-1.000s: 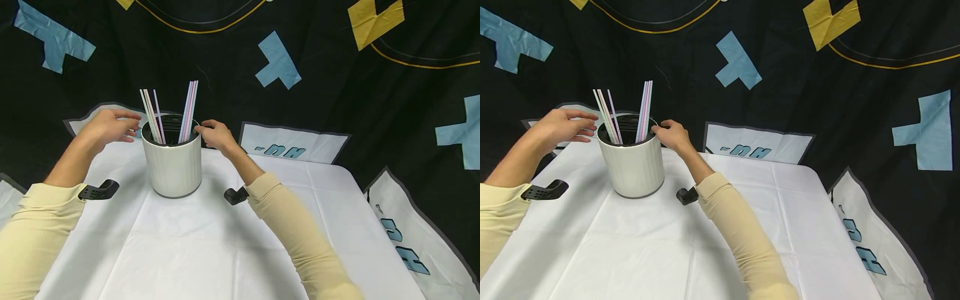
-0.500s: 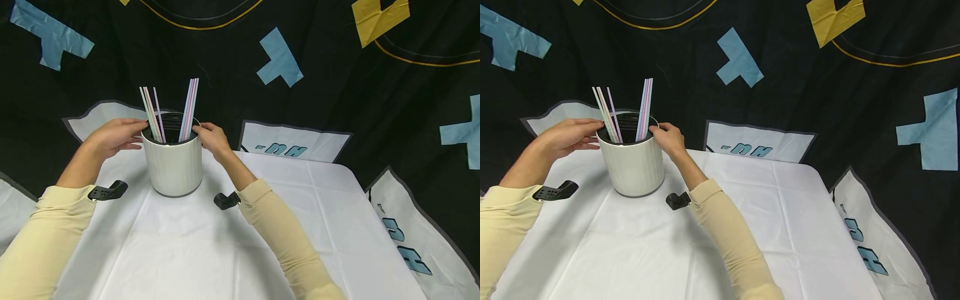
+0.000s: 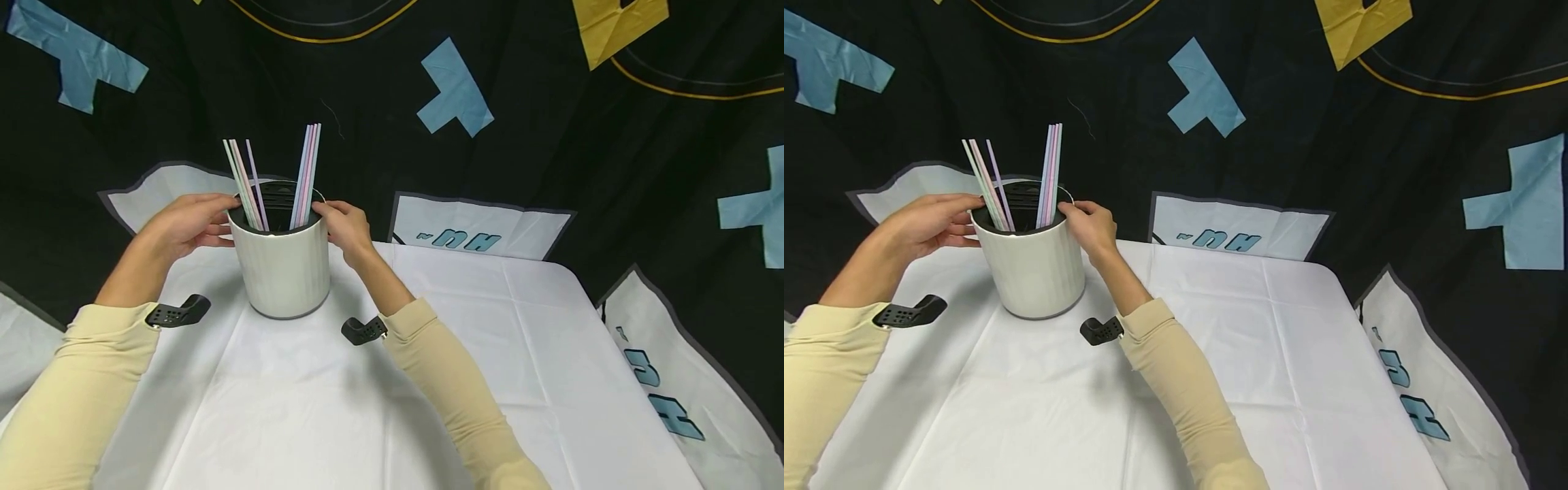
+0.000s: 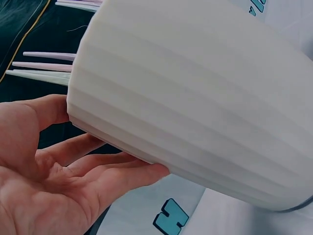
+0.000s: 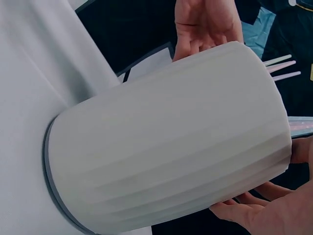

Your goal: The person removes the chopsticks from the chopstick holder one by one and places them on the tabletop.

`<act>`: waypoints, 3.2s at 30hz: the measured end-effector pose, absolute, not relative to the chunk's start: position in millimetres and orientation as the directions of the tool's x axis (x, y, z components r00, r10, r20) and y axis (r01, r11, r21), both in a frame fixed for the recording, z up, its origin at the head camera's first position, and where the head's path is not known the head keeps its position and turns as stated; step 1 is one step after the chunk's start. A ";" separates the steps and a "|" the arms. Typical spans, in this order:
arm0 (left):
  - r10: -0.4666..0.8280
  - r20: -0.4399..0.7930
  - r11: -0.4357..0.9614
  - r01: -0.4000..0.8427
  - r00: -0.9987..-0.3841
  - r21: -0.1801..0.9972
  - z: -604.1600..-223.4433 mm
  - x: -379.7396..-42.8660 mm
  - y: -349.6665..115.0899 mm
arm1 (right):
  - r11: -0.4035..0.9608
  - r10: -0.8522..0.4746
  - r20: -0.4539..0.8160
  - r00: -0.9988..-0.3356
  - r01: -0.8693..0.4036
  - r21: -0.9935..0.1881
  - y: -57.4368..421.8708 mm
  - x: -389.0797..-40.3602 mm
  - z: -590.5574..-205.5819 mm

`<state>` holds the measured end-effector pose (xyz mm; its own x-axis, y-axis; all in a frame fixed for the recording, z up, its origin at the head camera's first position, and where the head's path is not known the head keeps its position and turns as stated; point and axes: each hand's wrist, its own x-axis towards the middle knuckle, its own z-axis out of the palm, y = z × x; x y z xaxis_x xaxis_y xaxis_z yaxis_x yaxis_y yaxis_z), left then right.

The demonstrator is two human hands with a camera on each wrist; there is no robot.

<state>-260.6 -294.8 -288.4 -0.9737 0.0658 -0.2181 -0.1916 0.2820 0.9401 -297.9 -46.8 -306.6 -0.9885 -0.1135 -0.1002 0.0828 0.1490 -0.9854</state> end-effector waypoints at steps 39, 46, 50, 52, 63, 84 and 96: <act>0.139 -0.155 0.196 -0.126 -0.978 0.972 -294.4 -262.1 -188.1 | 0.160 -0.115 -0.170 -0.979 0.151 -0.975 73.3 -296.9 -294.2; 0.132 -0.151 0.181 -0.127 -0.980 0.975 -293.8 -269.4 -158.8 | 0.147 -0.107 -0.151 -0.983 0.135 -0.980 105.0 -295.6 -290.0; 0.154 -0.174 0.166 -0.149 -0.973 0.975 -296.6 -273.0 -144.7 | 0.161 -0.086 -0.173 -0.981 0.158 -0.974 120.5 -290.5 -292.3; 0.165 -0.179 0.160 -0.153 -0.970 0.975 -298.2 -274.1 -139.8 | 0.171 -0.081 -0.176 -0.981 0.160 -0.972 126.1 -288.5 -293.3; 0.173 -0.162 0.137 -0.140 -0.971 0.981 -299.5 -274.6 -128.6 | 0.185 -0.089 -0.151 -0.985 0.132 -0.974 139.3 -285.4 -294.3; 0.150 -0.166 0.231 -0.129 -0.975 0.964 -301.1 -271.7 -117.8 | 0.168 -0.151 -0.132 -0.980 0.107 -0.980 156.2 -291.0 -301.6; 0.291 -0.116 0.119 -0.084 -0.950 0.989 -308.2 -279.3 -129.5 | 0.162 -0.170 -0.092 -0.981 0.064 -0.985 157.8 -290.3 -308.2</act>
